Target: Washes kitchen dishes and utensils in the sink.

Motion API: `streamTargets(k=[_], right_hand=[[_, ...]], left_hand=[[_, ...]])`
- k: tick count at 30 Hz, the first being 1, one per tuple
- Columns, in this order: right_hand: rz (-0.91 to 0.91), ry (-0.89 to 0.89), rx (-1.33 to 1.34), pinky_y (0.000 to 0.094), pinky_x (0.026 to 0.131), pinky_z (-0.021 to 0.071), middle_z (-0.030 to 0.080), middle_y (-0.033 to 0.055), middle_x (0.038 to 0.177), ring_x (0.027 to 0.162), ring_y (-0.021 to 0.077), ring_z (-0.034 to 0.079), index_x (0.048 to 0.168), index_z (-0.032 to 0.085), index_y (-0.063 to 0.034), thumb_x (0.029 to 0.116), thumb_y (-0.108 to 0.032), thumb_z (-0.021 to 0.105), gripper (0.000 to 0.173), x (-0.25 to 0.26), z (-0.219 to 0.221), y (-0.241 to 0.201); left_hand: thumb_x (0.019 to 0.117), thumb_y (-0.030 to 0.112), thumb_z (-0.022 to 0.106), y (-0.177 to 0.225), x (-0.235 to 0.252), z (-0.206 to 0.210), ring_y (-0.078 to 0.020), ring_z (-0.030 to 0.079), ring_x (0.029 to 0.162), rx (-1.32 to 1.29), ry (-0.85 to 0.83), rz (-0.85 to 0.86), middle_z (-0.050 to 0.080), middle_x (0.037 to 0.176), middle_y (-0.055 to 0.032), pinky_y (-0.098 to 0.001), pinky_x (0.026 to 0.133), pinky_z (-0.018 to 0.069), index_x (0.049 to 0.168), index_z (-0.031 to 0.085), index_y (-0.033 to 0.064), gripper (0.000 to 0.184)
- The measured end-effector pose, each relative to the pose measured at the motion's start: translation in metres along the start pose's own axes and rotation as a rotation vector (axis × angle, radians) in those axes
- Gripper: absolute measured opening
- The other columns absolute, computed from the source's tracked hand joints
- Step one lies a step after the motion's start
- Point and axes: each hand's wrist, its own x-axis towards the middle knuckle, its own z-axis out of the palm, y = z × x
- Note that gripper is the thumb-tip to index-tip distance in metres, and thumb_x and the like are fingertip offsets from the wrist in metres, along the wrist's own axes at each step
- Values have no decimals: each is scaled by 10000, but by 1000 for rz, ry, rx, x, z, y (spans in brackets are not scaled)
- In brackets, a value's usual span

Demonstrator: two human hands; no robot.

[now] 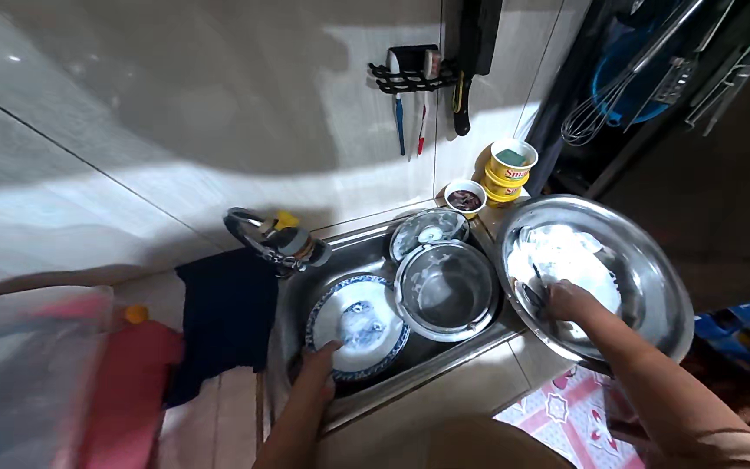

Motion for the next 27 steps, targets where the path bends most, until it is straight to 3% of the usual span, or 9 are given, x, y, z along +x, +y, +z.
streamTargets(k=[5,9,13,18,21,24,27], right_hand=[[74,56,-27,698,759,540,712,163,1038,981,402,693,1067,680,-134,606,-646,806,700,12,9,-6],[104,84,-34,708,756,537,718,168,1034,977,412,696,1040,688,-134,638,-617,792,637,5,6,-12],[30,111,68,707,786,534,723,140,1028,975,387,695,1082,692,-186,626,-599,820,628,11,-5,7],[27,284,13,720,675,522,708,144,944,878,401,691,1098,669,-246,669,-505,806,520,11,-40,35],[-15,441,-100,695,581,500,671,120,836,782,386,674,1015,636,-265,694,-493,776,419,11,-82,30],[-154,415,-109,665,571,498,655,87,798,753,353,665,968,632,-275,702,-475,770,361,-37,-128,-40],[-378,218,-86,659,651,530,693,65,886,821,320,679,1038,666,-307,685,-504,795,424,-84,-134,-136]], left_hand=[[942,163,688,1,-7,3,-390,339,1457,35,16,33,290,1617,-243,-592,1136,347,1628,89,52,918],[927,165,723,2,-14,3,-420,269,1497,111,15,98,162,1654,-282,-597,1165,310,1635,-61,85,1059],[898,119,751,4,-22,0,-408,222,1527,153,-9,216,111,1666,-288,-563,1208,268,1632,-71,68,1103],[886,199,778,2,-15,-11,-452,193,1530,319,-34,345,115,1674,-278,-614,1207,248,1642,46,52,1063],[897,254,758,1,-5,-17,-436,220,1527,339,-59,410,172,1667,-263,-600,1207,269,1634,173,58,962],[930,252,714,4,0,-22,-429,245,1518,349,-101,461,225,1651,-258,-604,1197,282,1578,360,74,759],[947,224,682,2,2,-29,-408,269,1511,323,-165,480,238,1650,-242,-592,1179,322,1512,489,131,604]])
